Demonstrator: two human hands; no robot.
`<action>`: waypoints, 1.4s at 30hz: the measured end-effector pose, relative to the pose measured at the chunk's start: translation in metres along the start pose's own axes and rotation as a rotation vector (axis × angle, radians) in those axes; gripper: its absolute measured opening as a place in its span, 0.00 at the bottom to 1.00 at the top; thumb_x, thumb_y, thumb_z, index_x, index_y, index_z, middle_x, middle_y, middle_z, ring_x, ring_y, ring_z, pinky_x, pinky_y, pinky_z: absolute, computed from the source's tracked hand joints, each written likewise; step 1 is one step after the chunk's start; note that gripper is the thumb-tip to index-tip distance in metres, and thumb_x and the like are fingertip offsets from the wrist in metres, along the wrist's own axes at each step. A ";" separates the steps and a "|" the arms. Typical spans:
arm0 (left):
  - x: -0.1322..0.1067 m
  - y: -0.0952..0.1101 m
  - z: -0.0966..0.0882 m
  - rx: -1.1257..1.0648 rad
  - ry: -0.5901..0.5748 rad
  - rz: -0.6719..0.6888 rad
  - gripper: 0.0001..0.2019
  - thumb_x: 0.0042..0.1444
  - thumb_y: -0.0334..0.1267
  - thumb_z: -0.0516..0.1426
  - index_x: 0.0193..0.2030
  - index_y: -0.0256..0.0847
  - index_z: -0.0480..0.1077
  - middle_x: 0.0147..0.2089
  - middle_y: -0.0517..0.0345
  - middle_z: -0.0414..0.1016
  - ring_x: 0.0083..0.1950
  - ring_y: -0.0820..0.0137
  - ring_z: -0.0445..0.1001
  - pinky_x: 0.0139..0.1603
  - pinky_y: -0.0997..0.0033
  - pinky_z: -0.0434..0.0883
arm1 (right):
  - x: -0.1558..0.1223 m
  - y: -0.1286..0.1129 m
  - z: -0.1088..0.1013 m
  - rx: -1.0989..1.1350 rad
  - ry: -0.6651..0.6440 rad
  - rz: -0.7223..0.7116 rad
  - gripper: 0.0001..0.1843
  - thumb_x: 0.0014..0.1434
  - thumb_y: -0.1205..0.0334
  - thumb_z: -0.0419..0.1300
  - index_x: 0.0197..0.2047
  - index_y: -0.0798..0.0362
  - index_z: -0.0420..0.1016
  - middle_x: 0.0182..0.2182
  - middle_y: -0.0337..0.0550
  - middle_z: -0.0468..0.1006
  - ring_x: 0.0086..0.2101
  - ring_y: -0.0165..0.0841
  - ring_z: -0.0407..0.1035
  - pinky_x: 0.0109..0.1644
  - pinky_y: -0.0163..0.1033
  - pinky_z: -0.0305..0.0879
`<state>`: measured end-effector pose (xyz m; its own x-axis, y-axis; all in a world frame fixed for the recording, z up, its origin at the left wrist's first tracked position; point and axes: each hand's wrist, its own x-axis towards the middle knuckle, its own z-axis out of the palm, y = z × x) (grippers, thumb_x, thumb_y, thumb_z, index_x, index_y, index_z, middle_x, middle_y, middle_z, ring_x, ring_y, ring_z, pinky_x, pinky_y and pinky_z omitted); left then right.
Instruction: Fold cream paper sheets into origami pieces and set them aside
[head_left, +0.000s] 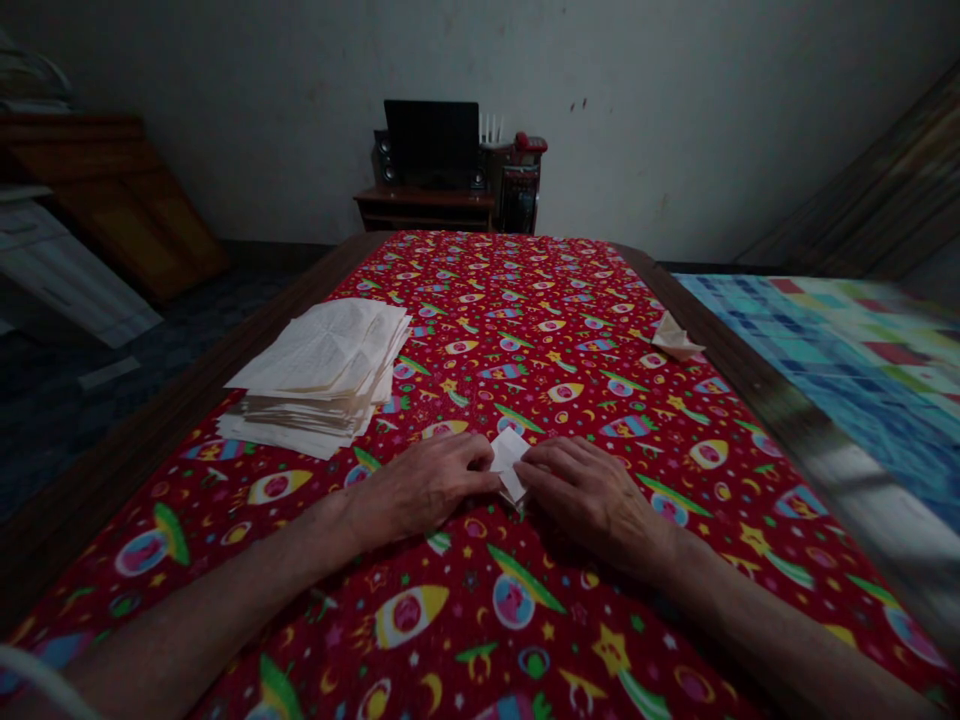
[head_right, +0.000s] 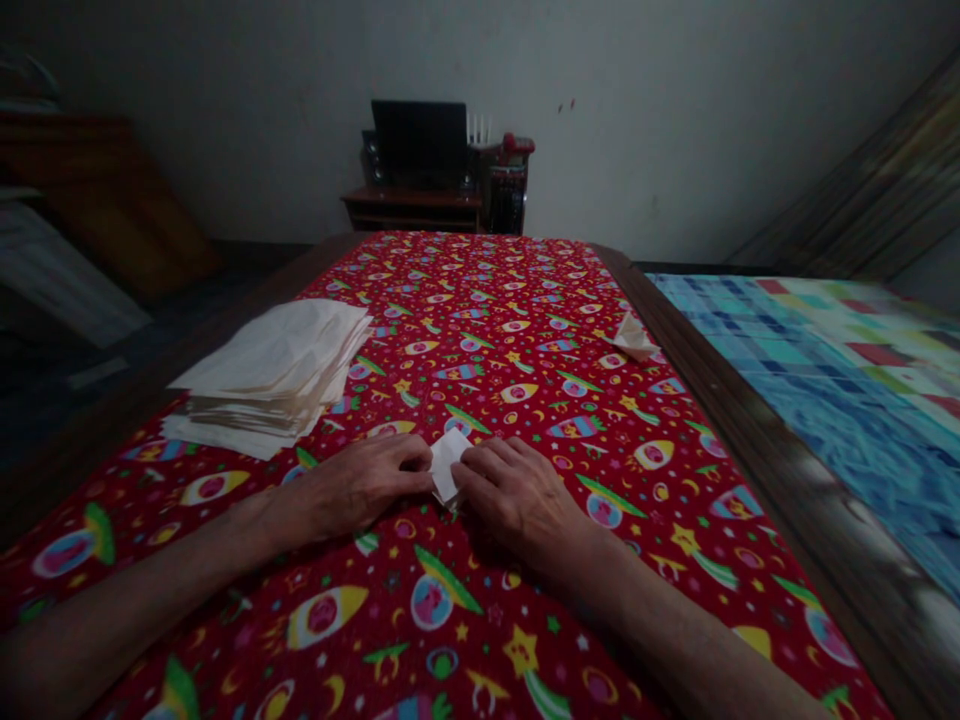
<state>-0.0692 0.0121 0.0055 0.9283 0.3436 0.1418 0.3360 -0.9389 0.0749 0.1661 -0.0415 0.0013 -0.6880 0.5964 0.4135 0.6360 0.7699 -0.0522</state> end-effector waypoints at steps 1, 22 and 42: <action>0.001 0.001 -0.001 -0.004 -0.010 -0.007 0.10 0.64 0.32 0.48 0.45 0.44 0.69 0.42 0.55 0.66 0.41 0.68 0.65 0.43 0.69 0.63 | 0.000 0.000 0.000 0.000 0.003 -0.001 0.11 0.65 0.64 0.50 0.46 0.58 0.71 0.39 0.50 0.75 0.41 0.37 0.67 0.43 0.43 0.65; -0.003 -0.002 0.005 -0.344 0.187 -0.169 0.10 0.58 0.35 0.58 0.44 0.39 0.63 0.37 0.59 0.69 0.37 0.71 0.69 0.38 0.74 0.66 | 0.001 -0.001 0.000 0.035 -0.020 -0.014 0.10 0.65 0.66 0.51 0.44 0.57 0.72 0.40 0.51 0.76 0.44 0.37 0.68 0.46 0.43 0.66; 0.006 0.004 0.010 -0.276 0.254 -0.327 0.06 0.61 0.38 0.54 0.34 0.39 0.66 0.36 0.59 0.67 0.36 0.72 0.67 0.36 0.73 0.65 | 0.005 -0.004 0.011 0.144 0.029 0.477 0.13 0.66 0.62 0.49 0.30 0.54 0.67 0.27 0.42 0.68 0.27 0.30 0.60 0.31 0.36 0.54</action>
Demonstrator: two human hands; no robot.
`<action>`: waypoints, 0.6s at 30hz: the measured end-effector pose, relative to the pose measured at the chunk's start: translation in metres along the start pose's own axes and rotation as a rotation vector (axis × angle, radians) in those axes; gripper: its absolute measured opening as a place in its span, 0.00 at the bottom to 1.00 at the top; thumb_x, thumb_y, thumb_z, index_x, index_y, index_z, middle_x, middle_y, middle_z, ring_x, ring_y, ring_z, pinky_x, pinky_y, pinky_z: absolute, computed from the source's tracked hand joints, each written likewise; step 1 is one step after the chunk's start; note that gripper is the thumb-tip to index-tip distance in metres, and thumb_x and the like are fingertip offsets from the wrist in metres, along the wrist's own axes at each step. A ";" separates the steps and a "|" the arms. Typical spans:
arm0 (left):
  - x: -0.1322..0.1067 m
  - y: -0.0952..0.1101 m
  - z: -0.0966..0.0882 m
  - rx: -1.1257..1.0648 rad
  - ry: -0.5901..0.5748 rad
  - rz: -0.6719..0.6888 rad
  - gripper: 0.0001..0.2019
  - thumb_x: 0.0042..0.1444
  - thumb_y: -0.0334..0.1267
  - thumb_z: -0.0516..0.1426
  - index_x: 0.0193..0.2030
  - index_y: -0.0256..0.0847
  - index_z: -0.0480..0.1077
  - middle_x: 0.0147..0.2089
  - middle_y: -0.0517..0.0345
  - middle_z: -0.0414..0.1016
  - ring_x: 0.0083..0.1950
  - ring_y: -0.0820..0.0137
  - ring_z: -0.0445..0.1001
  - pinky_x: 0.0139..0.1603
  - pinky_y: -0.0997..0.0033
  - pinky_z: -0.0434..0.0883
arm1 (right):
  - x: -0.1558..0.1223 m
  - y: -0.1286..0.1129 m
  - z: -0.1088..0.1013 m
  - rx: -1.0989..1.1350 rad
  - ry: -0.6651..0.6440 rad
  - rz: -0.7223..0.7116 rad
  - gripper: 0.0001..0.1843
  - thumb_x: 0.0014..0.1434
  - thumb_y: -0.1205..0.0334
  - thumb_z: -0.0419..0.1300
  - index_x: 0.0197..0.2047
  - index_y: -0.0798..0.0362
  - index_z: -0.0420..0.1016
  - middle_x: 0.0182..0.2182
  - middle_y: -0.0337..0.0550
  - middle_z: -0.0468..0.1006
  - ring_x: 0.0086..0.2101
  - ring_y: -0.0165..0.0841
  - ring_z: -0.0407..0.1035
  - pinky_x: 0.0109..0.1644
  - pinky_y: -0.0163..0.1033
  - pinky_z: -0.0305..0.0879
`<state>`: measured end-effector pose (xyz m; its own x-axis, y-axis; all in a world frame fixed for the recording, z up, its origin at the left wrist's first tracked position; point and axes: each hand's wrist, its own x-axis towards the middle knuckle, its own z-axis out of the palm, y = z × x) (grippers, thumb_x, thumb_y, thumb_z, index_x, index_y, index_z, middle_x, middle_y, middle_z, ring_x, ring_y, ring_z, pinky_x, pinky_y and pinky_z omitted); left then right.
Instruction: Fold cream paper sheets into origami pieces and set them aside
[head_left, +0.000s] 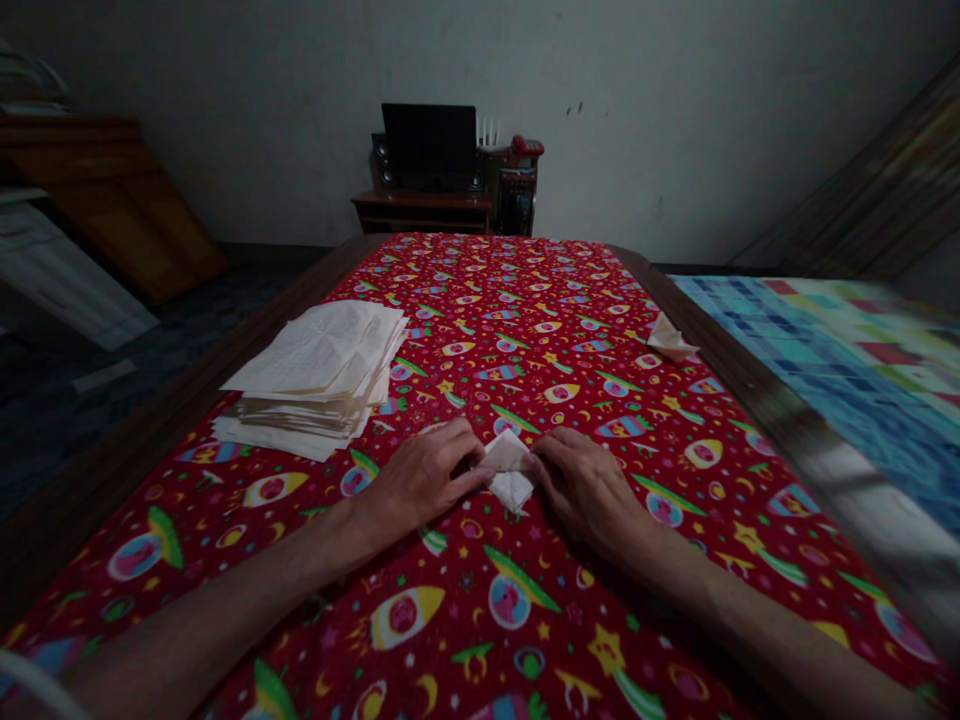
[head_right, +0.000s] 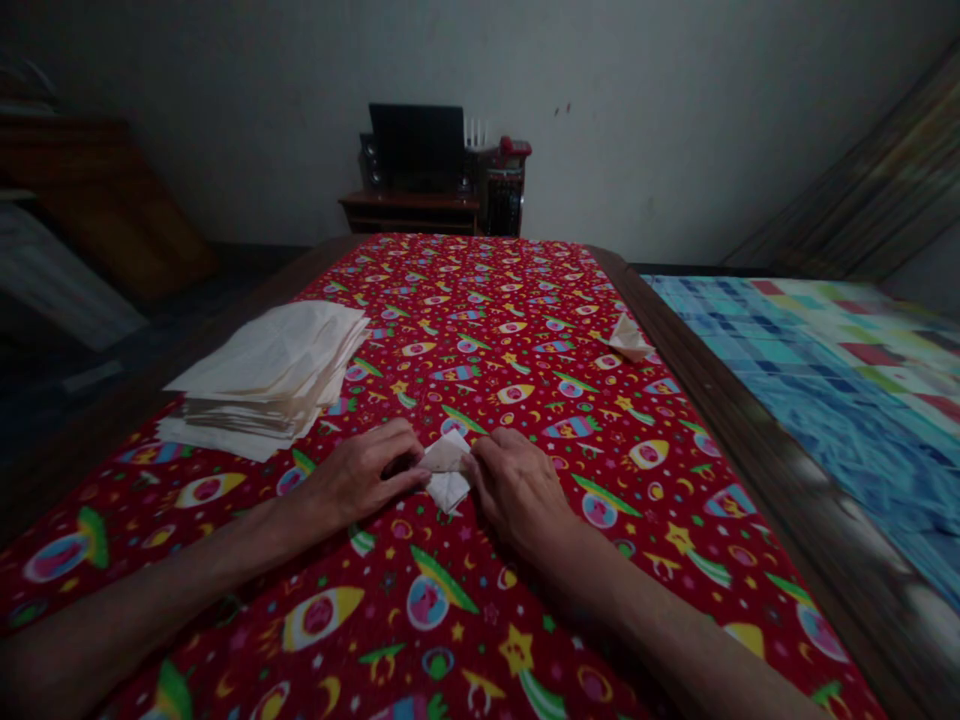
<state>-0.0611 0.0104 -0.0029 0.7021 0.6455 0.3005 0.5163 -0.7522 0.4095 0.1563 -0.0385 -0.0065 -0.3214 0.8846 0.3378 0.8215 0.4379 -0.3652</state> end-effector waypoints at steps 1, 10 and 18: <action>-0.001 0.000 -0.001 -0.005 -0.014 0.001 0.05 0.61 0.37 0.55 0.35 0.39 0.66 0.36 0.59 0.67 0.37 0.72 0.67 0.36 0.74 0.65 | -0.001 0.000 0.000 -0.012 0.002 0.001 0.13 0.66 0.61 0.48 0.30 0.54 0.66 0.27 0.42 0.68 0.28 0.30 0.60 0.32 0.36 0.54; -0.002 -0.011 -0.007 -0.114 -0.080 0.077 0.02 0.61 0.30 0.53 0.40 0.39 0.65 0.40 0.57 0.67 0.42 0.71 0.68 0.43 0.73 0.67 | -0.002 0.005 0.001 0.018 0.012 -0.058 0.12 0.65 0.64 0.49 0.29 0.54 0.64 0.27 0.41 0.67 0.27 0.29 0.58 0.30 0.35 0.52; -0.003 -0.017 -0.003 -0.085 -0.037 0.141 0.04 0.63 0.32 0.51 0.39 0.38 0.67 0.39 0.57 0.68 0.42 0.72 0.69 0.44 0.73 0.68 | -0.007 0.015 -0.002 0.114 -0.008 -0.176 0.09 0.63 0.65 0.51 0.31 0.53 0.66 0.30 0.42 0.69 0.28 0.28 0.60 0.29 0.34 0.52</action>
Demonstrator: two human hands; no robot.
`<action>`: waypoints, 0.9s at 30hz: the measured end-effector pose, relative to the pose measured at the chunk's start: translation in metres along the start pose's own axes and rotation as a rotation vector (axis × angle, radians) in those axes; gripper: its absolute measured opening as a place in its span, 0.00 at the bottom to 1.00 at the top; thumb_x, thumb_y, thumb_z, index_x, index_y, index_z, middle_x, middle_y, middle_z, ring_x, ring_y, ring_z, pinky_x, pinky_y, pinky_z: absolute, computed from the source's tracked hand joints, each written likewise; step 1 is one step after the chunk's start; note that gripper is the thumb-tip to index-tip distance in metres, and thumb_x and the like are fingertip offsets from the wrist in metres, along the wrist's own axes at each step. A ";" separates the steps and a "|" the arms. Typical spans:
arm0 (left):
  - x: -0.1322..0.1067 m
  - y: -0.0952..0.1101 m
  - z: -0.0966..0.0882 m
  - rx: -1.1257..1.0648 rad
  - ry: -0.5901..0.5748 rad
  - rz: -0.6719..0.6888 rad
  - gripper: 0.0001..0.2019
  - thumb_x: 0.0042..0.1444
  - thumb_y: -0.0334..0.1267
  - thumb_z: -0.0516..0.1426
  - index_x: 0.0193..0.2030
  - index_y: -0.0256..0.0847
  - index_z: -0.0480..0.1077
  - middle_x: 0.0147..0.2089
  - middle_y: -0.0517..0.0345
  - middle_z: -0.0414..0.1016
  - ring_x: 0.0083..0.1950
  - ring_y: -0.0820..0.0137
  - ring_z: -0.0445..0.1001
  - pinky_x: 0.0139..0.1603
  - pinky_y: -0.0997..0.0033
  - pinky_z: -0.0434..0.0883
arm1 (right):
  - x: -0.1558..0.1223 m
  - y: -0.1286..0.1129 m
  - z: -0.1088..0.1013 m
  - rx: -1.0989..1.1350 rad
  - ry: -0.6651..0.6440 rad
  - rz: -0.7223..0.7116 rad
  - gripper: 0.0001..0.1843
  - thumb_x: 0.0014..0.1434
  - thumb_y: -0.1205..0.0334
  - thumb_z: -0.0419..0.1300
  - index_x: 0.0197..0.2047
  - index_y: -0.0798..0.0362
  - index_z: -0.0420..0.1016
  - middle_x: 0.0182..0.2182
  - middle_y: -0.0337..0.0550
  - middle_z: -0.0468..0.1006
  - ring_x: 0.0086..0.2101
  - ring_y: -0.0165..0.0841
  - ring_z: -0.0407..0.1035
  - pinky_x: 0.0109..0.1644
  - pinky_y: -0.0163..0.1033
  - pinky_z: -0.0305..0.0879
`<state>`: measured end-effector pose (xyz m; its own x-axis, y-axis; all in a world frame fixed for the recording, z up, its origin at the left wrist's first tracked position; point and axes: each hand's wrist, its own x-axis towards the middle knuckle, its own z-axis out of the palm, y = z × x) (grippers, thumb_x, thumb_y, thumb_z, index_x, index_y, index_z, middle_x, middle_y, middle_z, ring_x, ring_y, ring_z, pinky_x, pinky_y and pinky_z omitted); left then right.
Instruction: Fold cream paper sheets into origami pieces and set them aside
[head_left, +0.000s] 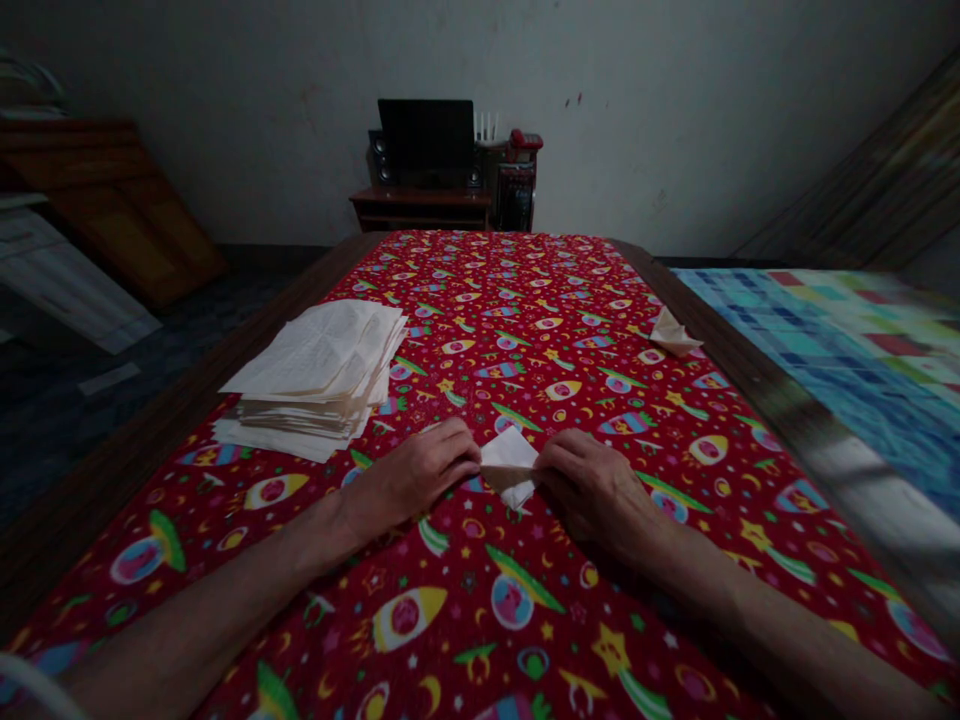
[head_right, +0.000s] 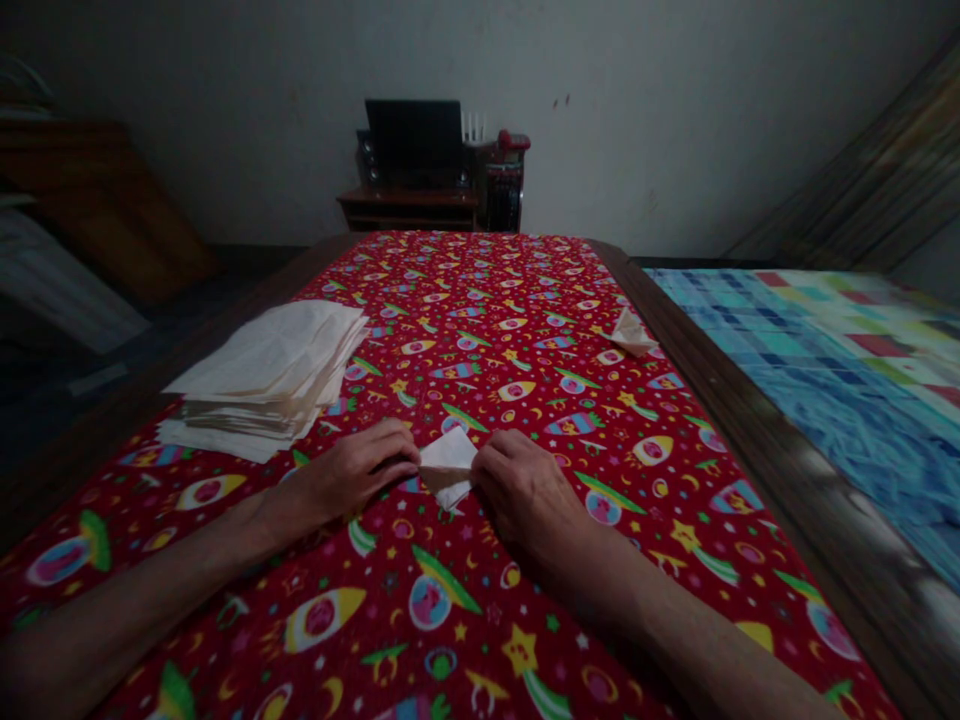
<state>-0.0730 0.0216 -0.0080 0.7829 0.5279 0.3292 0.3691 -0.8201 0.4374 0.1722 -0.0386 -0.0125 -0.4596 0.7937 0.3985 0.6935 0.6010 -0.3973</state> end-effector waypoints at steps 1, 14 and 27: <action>0.000 0.001 -0.001 0.028 -0.012 0.011 0.05 0.64 0.33 0.50 0.40 0.38 0.67 0.39 0.57 0.68 0.42 0.72 0.69 0.44 0.73 0.68 | -0.001 0.000 0.000 0.001 -0.007 0.006 0.09 0.63 0.65 0.51 0.31 0.53 0.67 0.30 0.42 0.69 0.28 0.28 0.60 0.29 0.34 0.52; 0.003 0.003 -0.003 0.038 0.010 0.046 0.08 0.64 0.33 0.49 0.37 0.37 0.69 0.36 0.56 0.69 0.39 0.72 0.70 0.40 0.73 0.68 | -0.002 0.004 -0.002 -0.056 -0.004 0.029 0.07 0.57 0.69 0.55 0.28 0.53 0.67 0.27 0.39 0.66 0.25 0.27 0.57 0.26 0.33 0.48; 0.011 0.017 0.006 0.040 0.138 -0.262 0.08 0.58 0.34 0.56 0.29 0.38 0.70 0.31 0.59 0.69 0.34 0.72 0.69 0.35 0.73 0.66 | 0.002 0.000 -0.004 -0.056 0.007 0.139 0.15 0.66 0.59 0.48 0.28 0.52 0.64 0.25 0.38 0.66 0.24 0.27 0.59 0.28 0.34 0.52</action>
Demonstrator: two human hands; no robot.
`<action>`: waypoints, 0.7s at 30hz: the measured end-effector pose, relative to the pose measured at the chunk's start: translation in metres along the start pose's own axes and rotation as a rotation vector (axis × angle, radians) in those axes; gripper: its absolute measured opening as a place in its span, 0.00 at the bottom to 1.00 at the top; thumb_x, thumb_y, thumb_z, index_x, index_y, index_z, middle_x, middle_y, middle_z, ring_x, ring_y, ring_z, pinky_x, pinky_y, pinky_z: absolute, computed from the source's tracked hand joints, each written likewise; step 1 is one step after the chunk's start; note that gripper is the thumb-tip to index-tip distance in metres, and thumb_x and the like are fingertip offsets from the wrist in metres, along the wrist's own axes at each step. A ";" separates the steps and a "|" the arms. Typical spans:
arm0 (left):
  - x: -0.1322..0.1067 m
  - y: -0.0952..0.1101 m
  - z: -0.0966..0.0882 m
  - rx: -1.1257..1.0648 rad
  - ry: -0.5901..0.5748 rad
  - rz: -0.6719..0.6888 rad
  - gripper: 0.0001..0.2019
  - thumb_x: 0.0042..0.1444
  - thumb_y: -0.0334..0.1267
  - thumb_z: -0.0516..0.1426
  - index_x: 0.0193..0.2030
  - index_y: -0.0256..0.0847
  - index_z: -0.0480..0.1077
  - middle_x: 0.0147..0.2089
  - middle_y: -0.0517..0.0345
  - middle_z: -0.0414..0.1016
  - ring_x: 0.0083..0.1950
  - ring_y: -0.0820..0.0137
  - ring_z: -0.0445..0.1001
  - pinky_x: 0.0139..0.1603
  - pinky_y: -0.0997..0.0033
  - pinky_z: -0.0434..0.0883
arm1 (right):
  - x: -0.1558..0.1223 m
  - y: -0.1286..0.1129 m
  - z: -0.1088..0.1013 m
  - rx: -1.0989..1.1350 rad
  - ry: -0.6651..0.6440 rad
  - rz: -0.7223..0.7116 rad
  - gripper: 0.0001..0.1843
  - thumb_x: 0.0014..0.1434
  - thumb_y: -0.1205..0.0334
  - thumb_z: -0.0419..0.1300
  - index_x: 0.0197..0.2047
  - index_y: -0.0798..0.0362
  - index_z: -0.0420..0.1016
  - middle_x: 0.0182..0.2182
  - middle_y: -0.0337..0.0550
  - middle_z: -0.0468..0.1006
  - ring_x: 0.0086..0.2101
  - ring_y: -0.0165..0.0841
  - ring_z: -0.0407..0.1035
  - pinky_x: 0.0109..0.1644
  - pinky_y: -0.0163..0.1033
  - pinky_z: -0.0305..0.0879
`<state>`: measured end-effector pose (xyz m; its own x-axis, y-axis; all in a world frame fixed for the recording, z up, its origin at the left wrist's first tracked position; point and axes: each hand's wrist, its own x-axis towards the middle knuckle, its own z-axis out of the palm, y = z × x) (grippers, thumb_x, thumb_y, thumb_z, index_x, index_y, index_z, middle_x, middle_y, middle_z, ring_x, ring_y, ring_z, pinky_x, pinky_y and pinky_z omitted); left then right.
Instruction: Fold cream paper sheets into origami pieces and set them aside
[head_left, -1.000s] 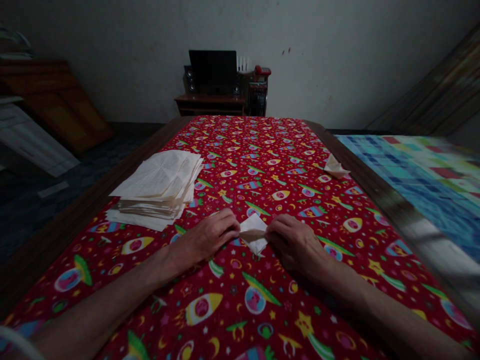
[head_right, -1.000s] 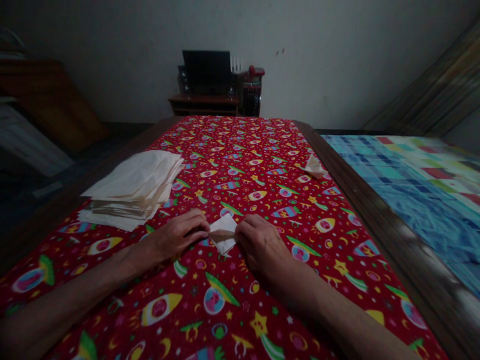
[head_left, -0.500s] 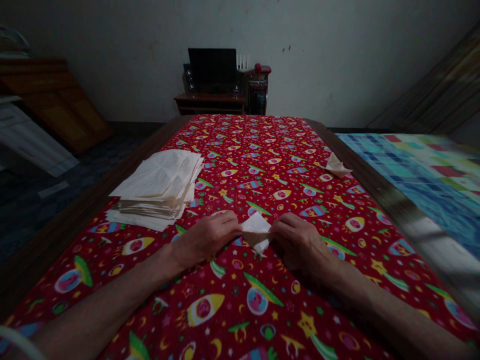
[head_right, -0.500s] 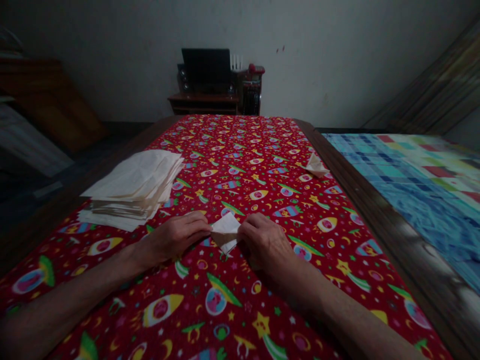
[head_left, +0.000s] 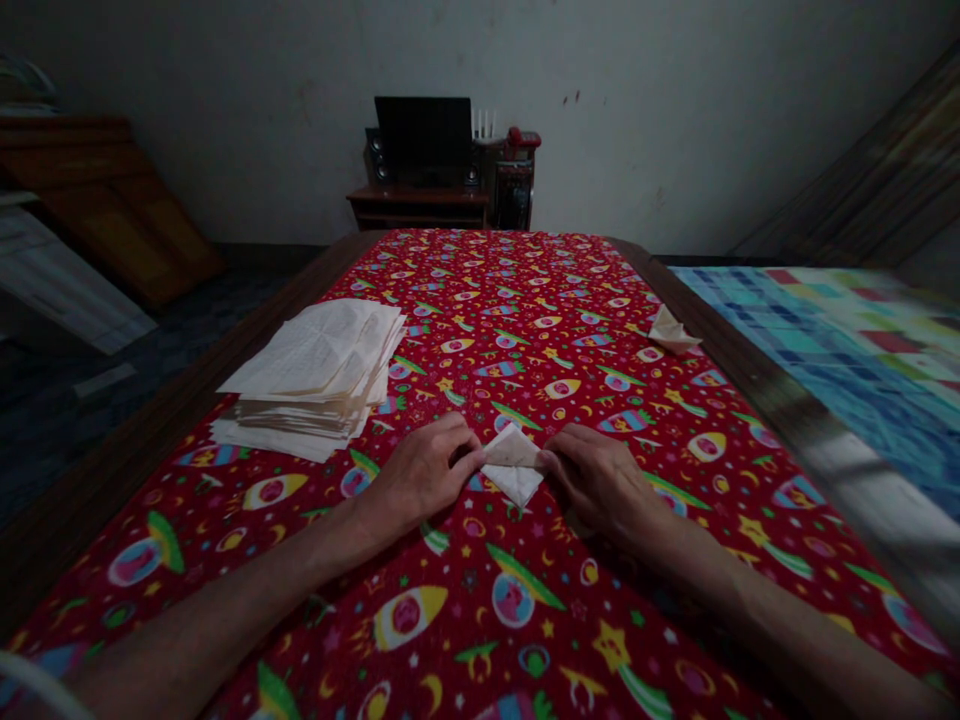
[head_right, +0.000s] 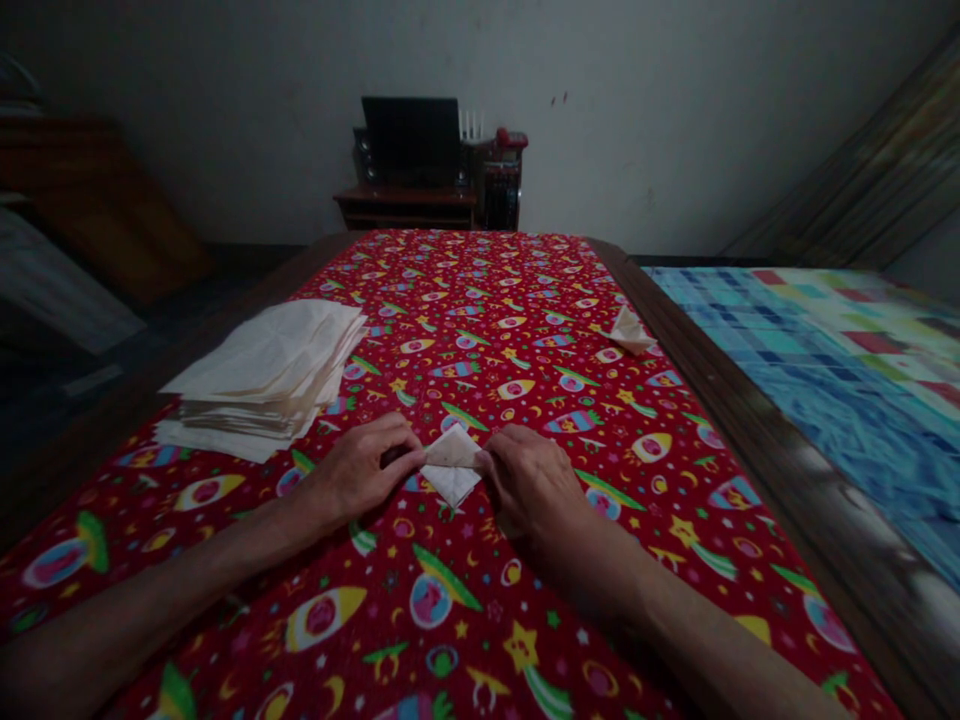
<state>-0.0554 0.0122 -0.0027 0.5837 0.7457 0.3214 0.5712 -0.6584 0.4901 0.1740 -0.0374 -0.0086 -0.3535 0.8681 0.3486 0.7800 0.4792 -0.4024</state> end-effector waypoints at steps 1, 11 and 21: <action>0.000 0.000 0.001 0.016 0.000 -0.001 0.08 0.59 0.34 0.55 0.28 0.38 0.69 0.31 0.59 0.69 0.33 0.72 0.69 0.35 0.72 0.65 | -0.001 0.001 0.001 -0.014 -0.001 -0.006 0.15 0.66 0.59 0.48 0.28 0.52 0.64 0.25 0.38 0.66 0.24 0.27 0.58 0.27 0.35 0.51; 0.001 0.001 0.002 0.105 -0.045 -0.013 0.08 0.60 0.34 0.52 0.30 0.38 0.65 0.32 0.58 0.67 0.34 0.71 0.68 0.35 0.72 0.65 | 0.001 0.001 0.010 -0.211 0.074 -0.033 0.13 0.66 0.59 0.47 0.30 0.52 0.64 0.25 0.40 0.66 0.25 0.29 0.58 0.29 0.37 0.50; 0.004 0.003 0.001 0.116 -0.082 -0.097 0.02 0.57 0.34 0.55 0.34 0.39 0.66 0.33 0.60 0.68 0.32 0.72 0.67 0.33 0.73 0.63 | 0.014 -0.014 0.004 -0.395 -0.116 0.129 0.13 0.64 0.61 0.48 0.32 0.54 0.69 0.28 0.43 0.73 0.27 0.31 0.64 0.30 0.37 0.49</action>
<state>-0.0507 0.0129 -0.0003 0.5649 0.7986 0.2076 0.6871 -0.5946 0.4174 0.1563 -0.0313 -0.0017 -0.2782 0.9373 0.2098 0.9515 0.2988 -0.0733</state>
